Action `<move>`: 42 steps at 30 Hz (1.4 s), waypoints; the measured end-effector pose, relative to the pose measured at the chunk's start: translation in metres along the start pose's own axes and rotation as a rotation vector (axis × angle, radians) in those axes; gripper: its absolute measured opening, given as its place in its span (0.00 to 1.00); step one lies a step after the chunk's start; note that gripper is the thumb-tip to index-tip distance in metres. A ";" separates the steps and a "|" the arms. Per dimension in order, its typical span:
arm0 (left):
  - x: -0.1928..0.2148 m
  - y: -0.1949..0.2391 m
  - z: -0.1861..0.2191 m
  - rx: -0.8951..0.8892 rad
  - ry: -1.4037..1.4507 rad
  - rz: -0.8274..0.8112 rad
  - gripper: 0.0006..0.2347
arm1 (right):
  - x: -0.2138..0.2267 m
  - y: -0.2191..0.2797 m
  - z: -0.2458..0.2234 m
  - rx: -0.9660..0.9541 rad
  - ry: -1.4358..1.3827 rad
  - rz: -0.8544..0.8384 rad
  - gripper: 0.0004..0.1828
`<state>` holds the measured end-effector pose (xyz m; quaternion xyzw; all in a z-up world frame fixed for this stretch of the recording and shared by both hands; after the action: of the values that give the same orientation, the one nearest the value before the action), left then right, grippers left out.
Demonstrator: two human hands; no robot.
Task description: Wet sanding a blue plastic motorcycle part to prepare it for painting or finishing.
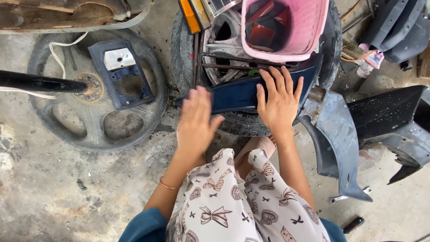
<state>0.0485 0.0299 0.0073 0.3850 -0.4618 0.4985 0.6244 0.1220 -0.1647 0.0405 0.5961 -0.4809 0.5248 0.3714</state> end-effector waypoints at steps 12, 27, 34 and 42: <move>0.000 0.003 0.005 -0.082 0.017 -0.009 0.40 | -0.003 0.000 0.003 0.003 0.013 -0.002 0.19; 0.009 0.001 -0.033 -0.020 0.045 0.044 0.33 | -0.003 -0.003 0.003 -0.011 0.018 0.012 0.18; 0.016 0.022 -0.009 -0.033 0.162 0.035 0.31 | -0.005 -0.001 0.003 -0.001 0.026 0.019 0.18; 0.015 0.012 -0.049 0.143 -0.084 0.151 0.29 | -0.005 -0.003 0.002 -0.007 0.006 0.004 0.18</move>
<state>0.0478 0.0827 0.0087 0.4133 -0.4783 0.5594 0.5361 0.1258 -0.1654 0.0355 0.5923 -0.4827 0.5259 0.3738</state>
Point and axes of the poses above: each hand's wrist, its own y-axis away from the middle knuckle, its own x-axis out of the back of the hand, z = x × y, the point moved 9 cm from there along -y, towards the middle knuckle, and after that the axes turned 13 degrees about -z, right-handed, at the moved point
